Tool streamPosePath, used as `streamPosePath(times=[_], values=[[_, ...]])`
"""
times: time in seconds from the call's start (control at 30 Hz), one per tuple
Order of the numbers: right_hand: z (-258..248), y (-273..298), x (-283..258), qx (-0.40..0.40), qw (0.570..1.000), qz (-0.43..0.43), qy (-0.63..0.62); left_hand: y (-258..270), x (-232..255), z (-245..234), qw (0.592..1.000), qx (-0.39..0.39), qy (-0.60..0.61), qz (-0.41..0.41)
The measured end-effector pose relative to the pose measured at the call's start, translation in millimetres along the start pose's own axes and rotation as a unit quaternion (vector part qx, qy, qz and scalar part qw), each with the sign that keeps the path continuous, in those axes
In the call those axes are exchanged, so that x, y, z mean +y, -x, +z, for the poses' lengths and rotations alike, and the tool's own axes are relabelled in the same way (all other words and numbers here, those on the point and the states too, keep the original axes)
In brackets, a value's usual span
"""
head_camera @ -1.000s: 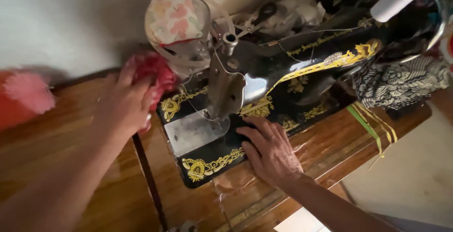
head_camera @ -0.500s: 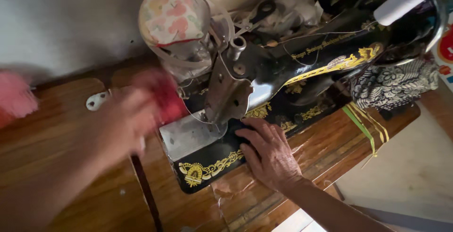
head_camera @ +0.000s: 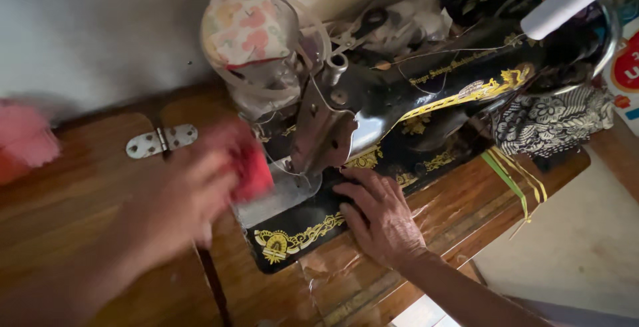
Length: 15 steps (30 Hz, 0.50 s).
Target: The person wipes a wooden table surface and a vintage sewing machine using a red and white checkered cloth. The person moves the cloth back and forth across the table and around the sewing machine, including the needle plate and body.
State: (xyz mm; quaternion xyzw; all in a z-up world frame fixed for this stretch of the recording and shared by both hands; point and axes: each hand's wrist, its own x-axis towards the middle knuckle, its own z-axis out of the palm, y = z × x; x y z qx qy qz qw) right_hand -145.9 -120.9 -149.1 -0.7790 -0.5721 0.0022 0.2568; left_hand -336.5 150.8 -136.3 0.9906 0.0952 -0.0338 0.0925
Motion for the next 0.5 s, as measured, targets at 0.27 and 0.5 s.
streamPosePath(times=[0.27, 0.5], values=[[5.4, 5.2, 8.3, 0.017, 1.000, 0.004, -0.015, -6.3, 49.3, 2.4, 0.983, -0.039, -0.103, -0.150], [-4.7, 13.4, -12.4, 0.107, 0.987, 0.030, -0.114, 55.6, 124.0, 45.1, 0.987, 0.154, 0.004, 0.040]])
